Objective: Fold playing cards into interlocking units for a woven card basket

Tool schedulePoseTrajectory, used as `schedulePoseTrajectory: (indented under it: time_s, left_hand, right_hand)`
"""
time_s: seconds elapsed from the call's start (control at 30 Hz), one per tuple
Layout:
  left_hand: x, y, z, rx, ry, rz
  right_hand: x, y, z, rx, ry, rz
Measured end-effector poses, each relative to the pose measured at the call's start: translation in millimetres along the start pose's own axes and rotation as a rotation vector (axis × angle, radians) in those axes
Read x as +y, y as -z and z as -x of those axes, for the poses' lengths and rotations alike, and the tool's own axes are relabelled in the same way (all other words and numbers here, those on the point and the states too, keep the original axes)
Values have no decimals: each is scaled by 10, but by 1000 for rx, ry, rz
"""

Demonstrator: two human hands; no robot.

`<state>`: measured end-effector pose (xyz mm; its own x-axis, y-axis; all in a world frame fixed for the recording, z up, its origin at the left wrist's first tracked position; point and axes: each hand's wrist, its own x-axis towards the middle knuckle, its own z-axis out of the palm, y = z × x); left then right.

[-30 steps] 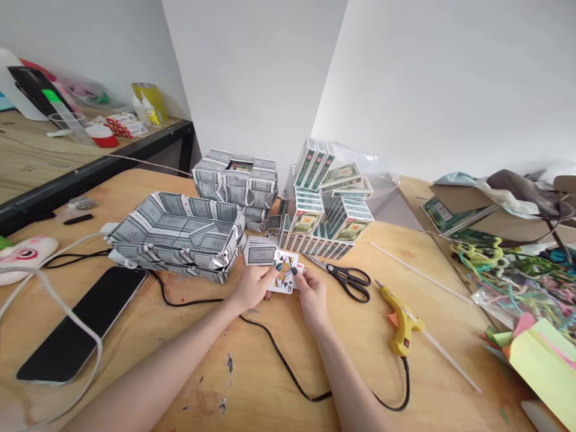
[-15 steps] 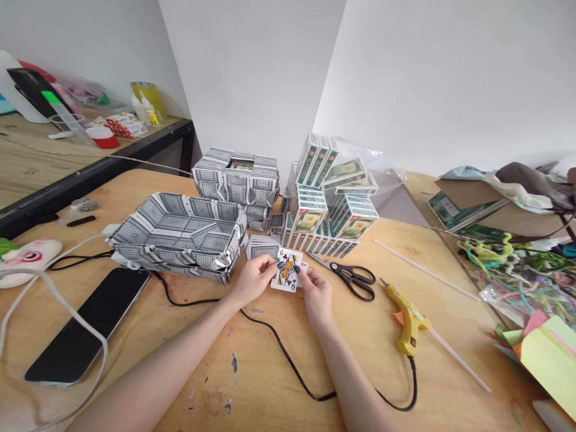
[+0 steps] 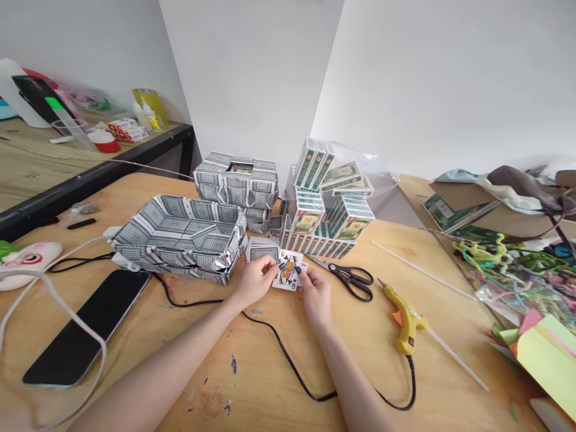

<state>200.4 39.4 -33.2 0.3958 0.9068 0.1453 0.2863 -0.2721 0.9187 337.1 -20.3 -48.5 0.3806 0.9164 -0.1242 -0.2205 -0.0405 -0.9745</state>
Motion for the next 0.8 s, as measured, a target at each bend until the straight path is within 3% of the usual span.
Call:
schedulePoseTrajectory:
  time_s: [0.8]
  left_hand:
    - [-54, -30, -41, 5, -6, -29]
  right_hand:
    - [-56, -25, -3, 36, 22, -34]
